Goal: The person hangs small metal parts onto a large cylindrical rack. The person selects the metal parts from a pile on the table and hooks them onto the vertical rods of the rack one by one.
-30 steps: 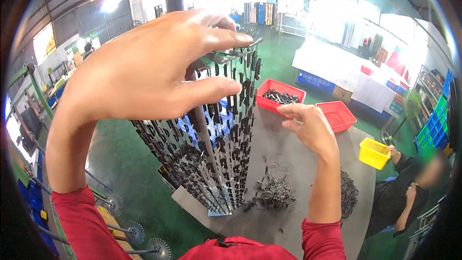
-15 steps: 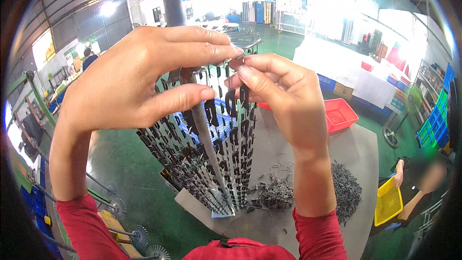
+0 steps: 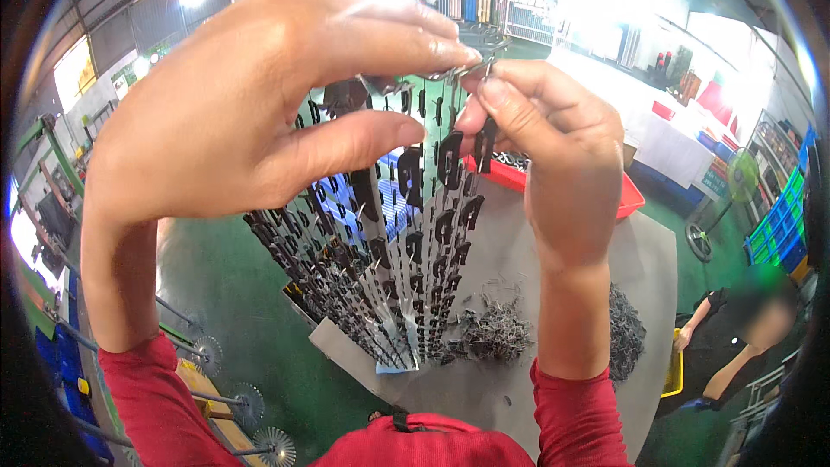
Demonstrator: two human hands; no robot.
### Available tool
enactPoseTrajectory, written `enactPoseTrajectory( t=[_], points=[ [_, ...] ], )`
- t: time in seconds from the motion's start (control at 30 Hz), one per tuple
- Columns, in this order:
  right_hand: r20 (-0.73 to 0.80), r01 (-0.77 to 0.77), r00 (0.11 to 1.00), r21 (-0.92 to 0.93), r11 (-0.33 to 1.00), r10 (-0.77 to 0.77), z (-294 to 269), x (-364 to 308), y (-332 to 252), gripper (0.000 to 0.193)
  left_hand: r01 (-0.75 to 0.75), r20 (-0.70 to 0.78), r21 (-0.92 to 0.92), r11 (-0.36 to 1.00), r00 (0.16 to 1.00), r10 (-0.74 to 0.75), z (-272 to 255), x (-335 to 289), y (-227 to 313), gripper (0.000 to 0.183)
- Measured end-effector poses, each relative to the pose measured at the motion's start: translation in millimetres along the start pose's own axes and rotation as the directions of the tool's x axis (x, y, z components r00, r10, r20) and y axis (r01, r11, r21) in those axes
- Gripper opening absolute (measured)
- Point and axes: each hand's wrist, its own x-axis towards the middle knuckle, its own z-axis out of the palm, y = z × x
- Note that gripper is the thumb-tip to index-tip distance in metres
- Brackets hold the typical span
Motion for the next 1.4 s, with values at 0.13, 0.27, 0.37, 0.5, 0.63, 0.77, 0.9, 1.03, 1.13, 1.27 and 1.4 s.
enactPoseTrajectory(
  t=[0.13, 0.27, 0.37, 0.5, 0.63, 0.77, 0.9, 1.03, 1.13, 1.27, 1.4],
  points=[
    [0.030, 0.056, 0.998, -0.033, 0.998, -0.055, -5, 0, 1, 0.018, -0.005, 0.011, 0.006, 1.000, 1.000, 0.005, -1, 3, 0, 0.047],
    [-0.146, -0.071, 0.987, -0.030, 0.997, 0.066, -19, 1, 4, 0.021, -0.024, 0.029, 0.062, 0.998, 0.999, 0.023, -3, 6, 0, 0.046],
    [-0.030, -0.057, 0.998, -0.096, 0.994, 0.055, -37, -1, 8, 0.021, -0.007, 0.018, 0.093, 0.996, 1.000, 0.006, -1, 8, 0, 0.044],
    [0.025, -0.150, 0.986, -0.281, 0.948, 0.164, -65, -13, 25, 0.016, 0.062, 0.011, 0.066, 0.996, 0.998, -0.063, 4, 10, 3, 0.044],
    [0.032, -0.335, 0.875, -0.681, 0.651, 0.483, -81, -36, 60, 0.023, 0.135, 0.071, 0.089, 0.987, 0.987, -0.141, 1, 9, 2, 0.049],
    [0.142, -0.122, 0.889, -0.844, 0.523, 0.435, -83, -44, 61, 0.027, 0.068, 0.113, 0.059, 0.996, 0.991, -0.075, -7, 7, -7, 0.063],
    [0.115, -0.062, 0.986, -0.417, 0.907, 0.120, -58, -18, 32, 0.027, 0.086, 0.120, -0.091, 0.992, 0.990, -0.075, -9, 2, -14, 0.067],
    [0.123, -0.079, 0.988, -0.144, 0.986, 0.097, -22, -2, 6, 0.025, -0.039, 0.073, -0.002, 0.999, 0.997, 0.039, -6, 0, -14, 0.058],
    [0.099, -0.075, 0.992, 0.014, 0.997, 0.073, 0, 3, 2, 0.017, -0.027, 0.019, -0.086, 0.996, 0.999, 0.029, -1, -1, -11, 0.052],
    [0.059, -0.020, 0.998, -0.028, 0.999, 0.022, 8, 2, 3, 0.013, 0.000, 0.022, -0.119, 0.993, 1.000, 0.002, 0, -3, -6, 0.049],
    [0.025, 0.022, 0.999, -0.062, 0.998, -0.020, 6, -2, 1, 0.012, 0.024, 0.030, -0.074, 0.997, 0.999, -0.021, -1, -4, -1, 0.048]
  ],
)
